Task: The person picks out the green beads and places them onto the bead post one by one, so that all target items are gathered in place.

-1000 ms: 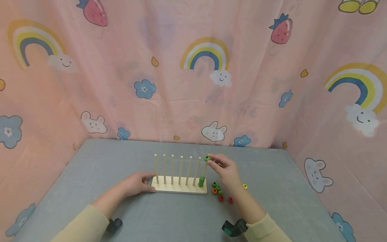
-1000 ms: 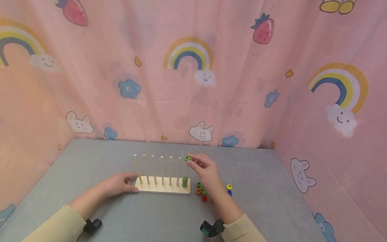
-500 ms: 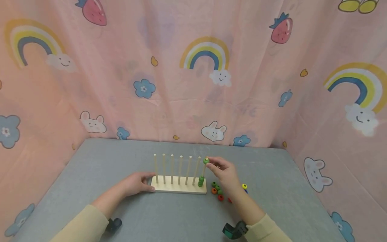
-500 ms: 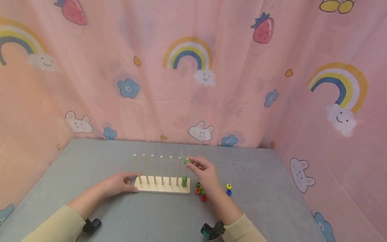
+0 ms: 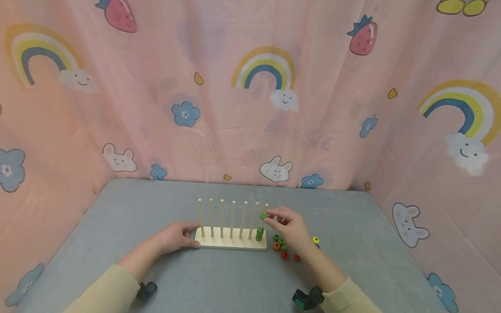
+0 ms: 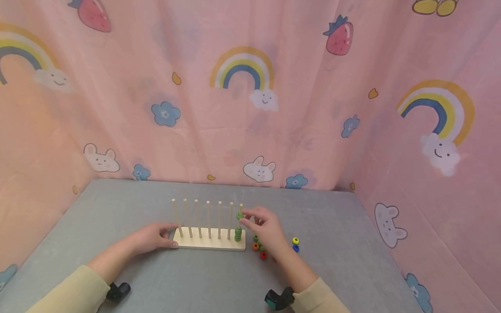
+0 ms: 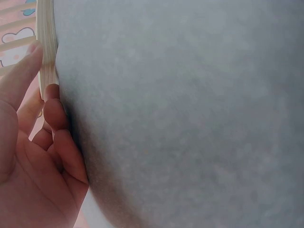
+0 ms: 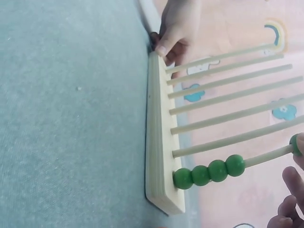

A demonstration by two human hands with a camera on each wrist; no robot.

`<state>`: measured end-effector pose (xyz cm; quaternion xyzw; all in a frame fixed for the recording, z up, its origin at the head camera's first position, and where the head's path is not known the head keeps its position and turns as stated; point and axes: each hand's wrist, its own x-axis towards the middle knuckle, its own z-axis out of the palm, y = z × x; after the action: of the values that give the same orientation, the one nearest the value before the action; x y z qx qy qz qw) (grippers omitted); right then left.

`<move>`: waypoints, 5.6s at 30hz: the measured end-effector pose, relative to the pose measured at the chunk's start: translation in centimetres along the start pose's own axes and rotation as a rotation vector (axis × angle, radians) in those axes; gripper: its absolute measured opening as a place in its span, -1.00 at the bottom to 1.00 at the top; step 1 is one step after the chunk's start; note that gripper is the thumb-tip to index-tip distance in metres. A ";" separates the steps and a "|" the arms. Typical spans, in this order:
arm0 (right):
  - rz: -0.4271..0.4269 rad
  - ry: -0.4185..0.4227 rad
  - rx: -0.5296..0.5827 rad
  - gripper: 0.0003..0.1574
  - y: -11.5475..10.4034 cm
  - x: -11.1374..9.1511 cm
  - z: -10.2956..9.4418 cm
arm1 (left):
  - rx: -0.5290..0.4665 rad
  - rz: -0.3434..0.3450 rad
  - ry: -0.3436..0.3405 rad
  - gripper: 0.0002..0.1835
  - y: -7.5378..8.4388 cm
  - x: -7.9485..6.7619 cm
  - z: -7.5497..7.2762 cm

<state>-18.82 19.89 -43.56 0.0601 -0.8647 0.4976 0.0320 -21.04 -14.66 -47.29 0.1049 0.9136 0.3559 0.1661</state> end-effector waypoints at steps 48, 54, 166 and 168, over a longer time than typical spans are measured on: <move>-0.088 -0.310 -0.348 -0.74 3.7 -1.1 -2.7 | 0.015 -0.017 -0.007 -0.34 -0.2 0.2 -0.2; -0.114 -0.369 -0.433 -0.79 4.5 -1.5 -4.3 | 0.017 -0.015 -0.014 -0.35 -0.2 0.2 -0.3; -0.297 0.065 -0.142 -0.79 -3.6 0.9 -2.7 | 0.003 -0.003 -0.012 -0.33 -0.3 0.2 -0.1; -0.295 0.057 -0.149 -0.79 -3.7 1.0 -2.7 | 0.004 -0.003 -0.010 -0.33 -0.3 0.2 -0.1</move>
<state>-19.29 20.32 -38.97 0.1697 -0.8799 0.4234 0.1334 -21.28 -14.82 -47.48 0.1054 0.9138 0.3532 0.1708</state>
